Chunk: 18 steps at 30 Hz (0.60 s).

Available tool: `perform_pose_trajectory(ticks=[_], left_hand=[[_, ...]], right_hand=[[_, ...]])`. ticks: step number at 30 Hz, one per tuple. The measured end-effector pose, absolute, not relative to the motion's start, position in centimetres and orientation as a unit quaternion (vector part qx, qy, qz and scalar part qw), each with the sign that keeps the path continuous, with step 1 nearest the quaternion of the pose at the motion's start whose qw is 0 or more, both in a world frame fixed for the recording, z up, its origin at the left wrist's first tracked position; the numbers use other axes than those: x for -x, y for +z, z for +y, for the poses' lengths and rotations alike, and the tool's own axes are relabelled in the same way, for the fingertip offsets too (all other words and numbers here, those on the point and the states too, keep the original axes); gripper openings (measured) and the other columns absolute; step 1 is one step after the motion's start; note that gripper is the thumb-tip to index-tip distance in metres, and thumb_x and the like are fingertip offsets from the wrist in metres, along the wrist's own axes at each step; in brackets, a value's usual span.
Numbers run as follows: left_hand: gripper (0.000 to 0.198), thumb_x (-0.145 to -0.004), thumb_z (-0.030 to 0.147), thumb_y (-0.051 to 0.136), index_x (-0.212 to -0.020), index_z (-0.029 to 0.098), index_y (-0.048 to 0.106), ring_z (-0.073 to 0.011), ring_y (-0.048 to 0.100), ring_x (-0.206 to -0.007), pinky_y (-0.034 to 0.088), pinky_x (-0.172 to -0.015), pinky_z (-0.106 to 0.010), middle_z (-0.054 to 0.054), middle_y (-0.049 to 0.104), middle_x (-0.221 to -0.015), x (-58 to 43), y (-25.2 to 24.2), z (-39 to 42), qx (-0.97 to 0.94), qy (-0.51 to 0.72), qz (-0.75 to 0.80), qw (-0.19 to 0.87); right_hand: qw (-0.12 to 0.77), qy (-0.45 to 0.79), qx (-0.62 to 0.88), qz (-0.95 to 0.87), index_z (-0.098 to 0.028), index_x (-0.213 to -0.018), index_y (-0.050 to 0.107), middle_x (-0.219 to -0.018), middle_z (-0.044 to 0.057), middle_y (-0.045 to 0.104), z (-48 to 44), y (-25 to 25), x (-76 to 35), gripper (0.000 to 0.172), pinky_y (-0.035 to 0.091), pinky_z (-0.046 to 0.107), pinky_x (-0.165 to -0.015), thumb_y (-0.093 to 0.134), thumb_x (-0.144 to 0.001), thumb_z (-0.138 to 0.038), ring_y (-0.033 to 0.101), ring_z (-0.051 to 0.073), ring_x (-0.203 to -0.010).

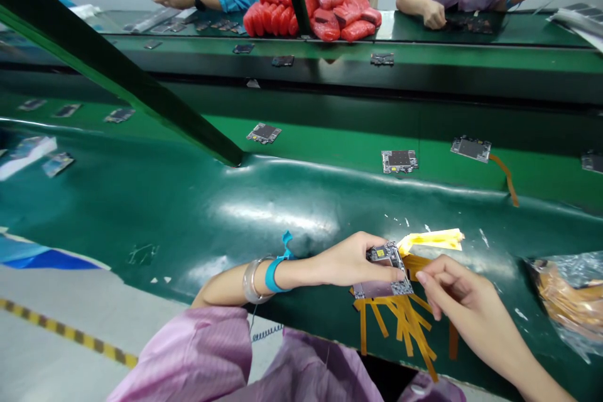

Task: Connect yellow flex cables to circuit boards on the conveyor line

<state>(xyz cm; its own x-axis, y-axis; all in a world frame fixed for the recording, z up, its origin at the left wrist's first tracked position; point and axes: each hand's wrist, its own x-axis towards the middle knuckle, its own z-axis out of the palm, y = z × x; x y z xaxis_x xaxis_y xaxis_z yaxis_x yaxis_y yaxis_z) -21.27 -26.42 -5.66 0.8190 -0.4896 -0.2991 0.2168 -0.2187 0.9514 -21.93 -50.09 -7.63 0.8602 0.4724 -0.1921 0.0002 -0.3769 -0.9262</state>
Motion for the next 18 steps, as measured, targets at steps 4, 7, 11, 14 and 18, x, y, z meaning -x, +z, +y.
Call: perform_pose_trajectory(ticks=[4,7,11,14,18], left_hand=[[0.03,-0.082,0.044,0.071,-0.09,0.015,0.07,-0.0095,0.05,-0.065,0.04,-0.057,-0.02,0.001,0.061,-0.077,21.33,-5.81,-26.43,-0.727,-0.282,-0.094,0.619],[0.031,-0.082,0.045,0.072,-0.09,0.014,0.07,-0.0093,0.05,-0.064,0.04,-0.057,-0.02,0.001,0.061,-0.076,21.32,-5.9,-26.41,-0.729,-0.284,-0.098,0.615],[0.032,-0.082,0.044,0.072,-0.095,0.014,0.072,-0.0105,0.053,-0.067,0.043,-0.06,-0.021,-0.001,0.065,-0.081,21.27,-6.05,-26.41,-0.732,-0.281,-0.111,0.611],[0.033,-0.082,0.041,0.073,-0.104,0.016,0.074,-0.0118,0.057,-0.073,0.044,-0.065,-0.022,-0.002,0.069,-0.088,21.28,-6.18,-26.4,-0.729,-0.267,-0.129,0.617],[0.033,-0.083,0.044,0.072,-0.094,0.013,0.075,-0.0095,0.053,-0.063,0.038,-0.055,-0.02,-0.001,0.065,-0.075,21.34,-6.32,-26.21,-0.735,-0.293,-0.12,0.599]], right_hand=[[0.531,0.196,0.807,-0.168,-0.024,-0.078,0.058,-0.055,-0.004,0.051,-49.99,-7.57,21.88,0.034,0.043,0.026,-0.054,0.052,-0.099,-0.049,0.053,0.016,-0.053],[0.517,0.204,0.814,-0.17,-0.024,-0.079,0.057,-0.055,-0.004,0.05,-49.95,-7.67,21.94,0.034,0.041,0.027,-0.054,0.049,-0.1,-0.049,0.051,0.016,-0.053],[0.495,0.204,0.823,-0.19,-0.023,-0.08,0.056,-0.056,-0.006,0.042,-49.87,-7.72,21.98,0.032,0.035,0.027,-0.054,0.047,-0.101,-0.046,0.044,0.014,-0.052],[0.48,0.205,0.827,-0.207,-0.023,-0.083,0.057,-0.059,-0.006,0.037,-49.89,-7.76,21.91,0.029,0.032,0.027,-0.053,0.047,-0.101,-0.044,0.039,0.014,-0.053],[0.46,0.213,0.833,-0.221,-0.024,-0.088,0.059,-0.064,-0.005,0.04,-49.99,-7.93,21.79,0.027,0.031,0.027,-0.053,0.047,-0.101,-0.044,0.038,0.014,-0.056]])
